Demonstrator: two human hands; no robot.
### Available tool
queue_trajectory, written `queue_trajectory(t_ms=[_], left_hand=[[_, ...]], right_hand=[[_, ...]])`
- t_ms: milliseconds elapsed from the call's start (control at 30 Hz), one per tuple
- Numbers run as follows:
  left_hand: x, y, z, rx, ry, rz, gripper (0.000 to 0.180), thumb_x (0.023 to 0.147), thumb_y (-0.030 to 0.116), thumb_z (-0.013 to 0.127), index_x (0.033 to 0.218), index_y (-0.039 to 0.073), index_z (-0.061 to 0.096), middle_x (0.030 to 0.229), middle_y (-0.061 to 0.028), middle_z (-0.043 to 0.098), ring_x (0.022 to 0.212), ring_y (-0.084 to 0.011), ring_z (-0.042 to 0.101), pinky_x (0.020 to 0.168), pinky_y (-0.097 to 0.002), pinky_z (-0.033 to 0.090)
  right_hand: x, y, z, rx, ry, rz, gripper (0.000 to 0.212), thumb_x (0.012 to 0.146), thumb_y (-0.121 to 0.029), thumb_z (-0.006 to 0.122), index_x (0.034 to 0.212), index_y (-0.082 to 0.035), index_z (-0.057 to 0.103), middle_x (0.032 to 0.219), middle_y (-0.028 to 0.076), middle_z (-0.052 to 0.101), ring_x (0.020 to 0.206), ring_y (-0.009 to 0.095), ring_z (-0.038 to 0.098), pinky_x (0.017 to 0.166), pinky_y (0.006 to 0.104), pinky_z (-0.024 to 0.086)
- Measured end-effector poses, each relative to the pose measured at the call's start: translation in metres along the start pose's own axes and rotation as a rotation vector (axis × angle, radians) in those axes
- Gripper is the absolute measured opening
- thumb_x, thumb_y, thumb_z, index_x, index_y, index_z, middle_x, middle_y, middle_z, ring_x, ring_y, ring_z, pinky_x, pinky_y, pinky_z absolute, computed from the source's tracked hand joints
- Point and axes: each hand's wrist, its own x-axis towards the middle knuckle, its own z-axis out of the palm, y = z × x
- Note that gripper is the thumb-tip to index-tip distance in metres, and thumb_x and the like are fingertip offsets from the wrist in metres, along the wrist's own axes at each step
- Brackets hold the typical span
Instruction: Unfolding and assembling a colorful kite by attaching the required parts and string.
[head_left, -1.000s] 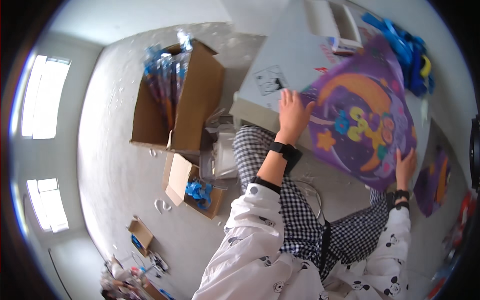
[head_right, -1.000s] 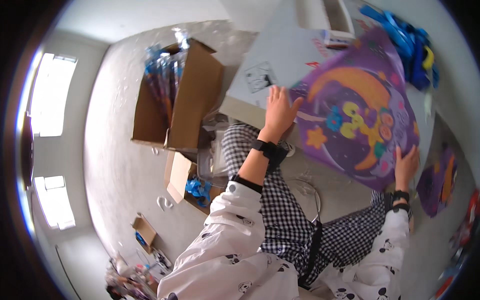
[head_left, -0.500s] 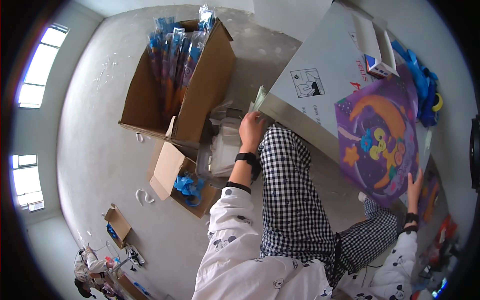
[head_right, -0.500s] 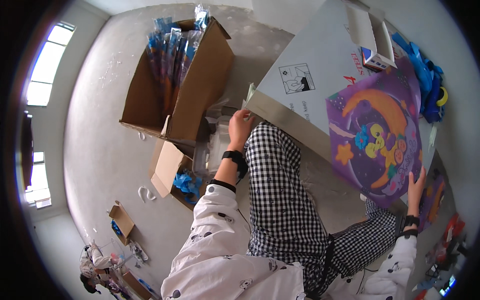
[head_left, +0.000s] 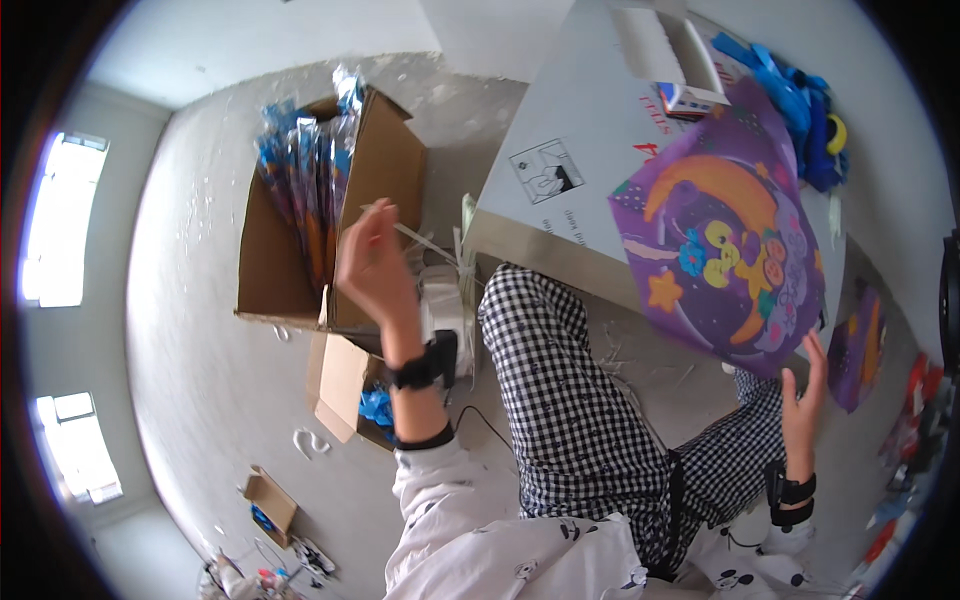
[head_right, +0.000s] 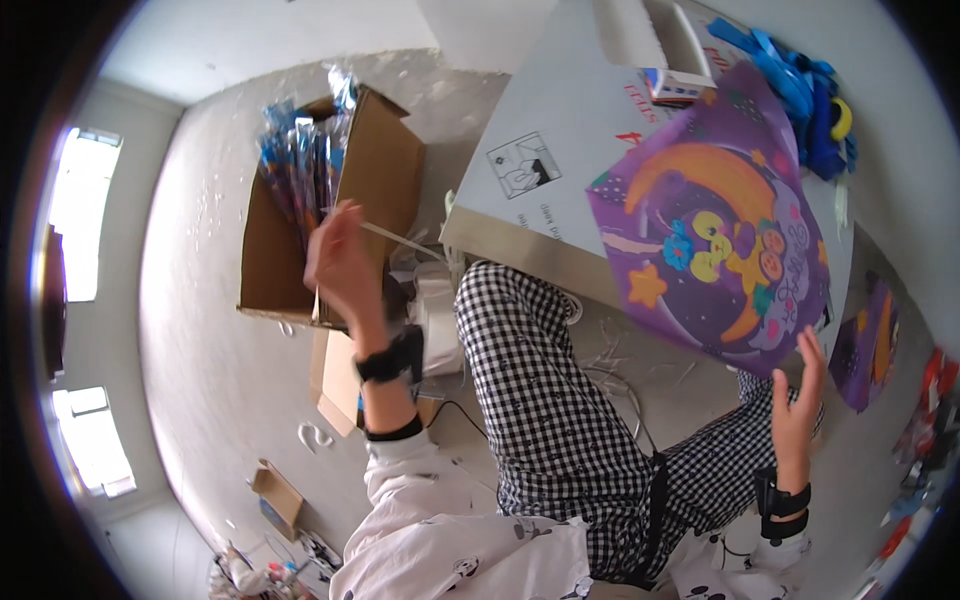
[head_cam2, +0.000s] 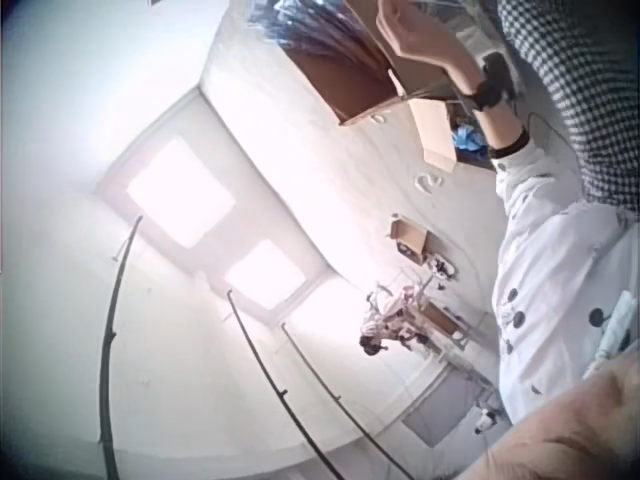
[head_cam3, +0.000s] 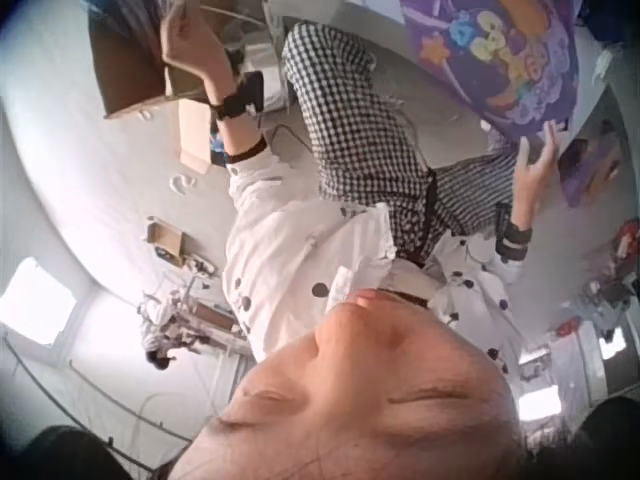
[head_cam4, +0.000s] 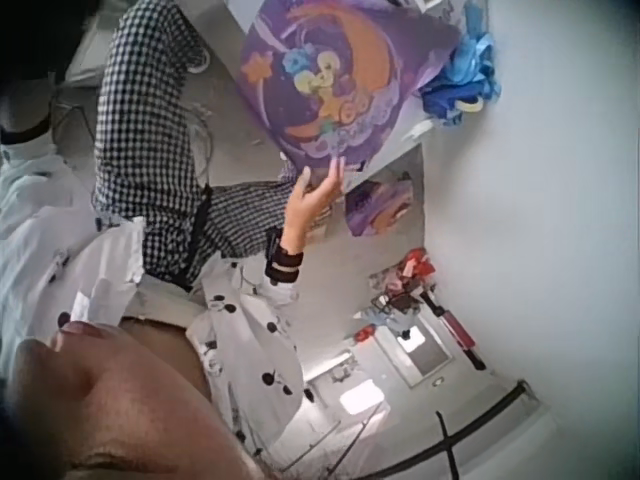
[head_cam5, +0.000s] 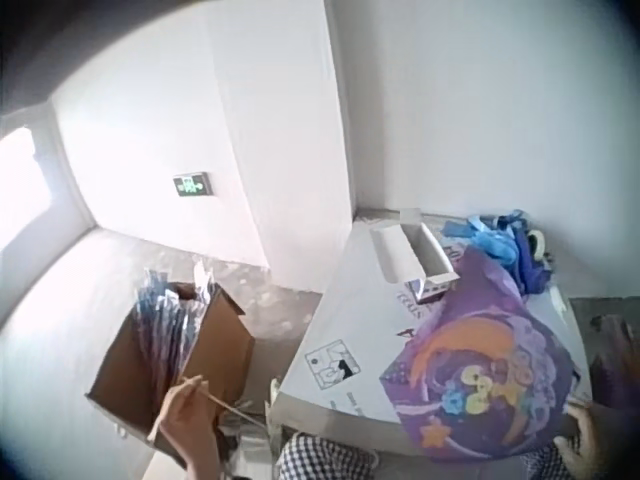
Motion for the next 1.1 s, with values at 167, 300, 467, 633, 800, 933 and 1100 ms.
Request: queue_trajectory(t_ms=[167,300,467,633,800,933,1100], left_hand=[[0.048,0.161,-0.084,-0.246,0.094,0.178,0.020,0.088,0.000,0.058,0.105,-0.010,0.063,0.103,-0.0211,0.066,0.081,-0.0275,0.068,0.070,-0.0331,0.058],[0.061,0.250,-0.118,-0.558,-0.170,0.357,0.021,0.094,0.004,0.056,0.111,-0.007,0.058,0.083,-0.0146,0.060,0.072,-0.0177,0.057,0.064,-0.0241,0.044],[0.052,0.310,-0.048,-0.682,-0.520,0.317,0.018,0.089,0.013,0.064,0.093,-0.003,0.056,0.071,-0.0097,0.055,0.055,-0.0133,0.054,0.049,-0.0219,0.049],[-0.002,0.328,0.037,-0.650,-0.869,-0.165,0.009,0.084,-0.005,0.061,0.093,-0.006,0.062,0.078,-0.0136,0.067,0.065,-0.0183,0.068,0.059,-0.0242,0.054],[-0.037,0.316,0.118,-0.610,-1.212,-0.286,0.012,0.091,0.001,0.061,0.099,-0.007,0.065,0.083,-0.0089,0.069,0.073,-0.0127,0.066,0.066,-0.0237,0.052],[-0.021,0.272,0.222,-0.060,-1.029,0.626,0.017,0.091,0.012,0.061,0.101,0.000,0.067,0.089,-0.0134,0.071,0.084,-0.0245,0.069,0.075,-0.0314,0.052],[0.036,0.195,0.386,0.187,-1.012,0.572,0.014,0.085,0.011,0.059,0.093,0.007,0.070,0.093,-0.0118,0.070,0.090,-0.0313,0.066,0.077,-0.0395,0.052]], right_hand=[[0.001,-0.066,0.022,0.411,0.031,-0.158,0.062,0.086,-0.008,0.064,0.140,0.002,0.036,0.144,0.022,0.039,0.134,0.036,0.039,0.110,0.0442,0.032],[0.021,-0.133,0.005,0.464,0.167,-0.393,0.070,0.084,-0.020,0.071,0.140,0.003,0.037,0.142,0.022,0.043,0.136,0.037,0.038,0.109,0.0484,0.033],[0.026,-0.134,-0.030,0.710,0.110,-0.434,0.055,0.087,-0.016,0.067,0.134,0.000,0.045,0.129,0.017,0.055,0.117,0.028,0.056,0.097,0.0423,0.045],[-0.013,-0.070,-0.009,1.055,-0.227,-0.113,0.027,0.092,-0.006,0.058,0.120,-0.004,0.056,0.093,0.009,0.062,0.070,0.014,0.059,0.061,0.0254,0.046],[-0.030,-0.036,-0.002,1.821,-0.475,0.395,0.019,0.098,-0.009,0.053,0.114,0.000,0.058,0.084,0.002,0.058,0.065,0.005,0.047,0.056,0.0192,0.040],[-0.030,0.002,0.005,1.615,-0.252,0.555,0.017,0.098,-0.008,0.052,0.111,0.001,0.059,0.081,0.003,0.058,0.060,0.006,0.047,0.053,0.0200,0.038],[-0.028,0.034,0.017,1.596,0.065,0.664,0.014,0.098,-0.006,0.051,0.105,0.001,0.060,0.076,0.003,0.059,0.058,0.006,0.048,0.052,0.0203,0.038]])
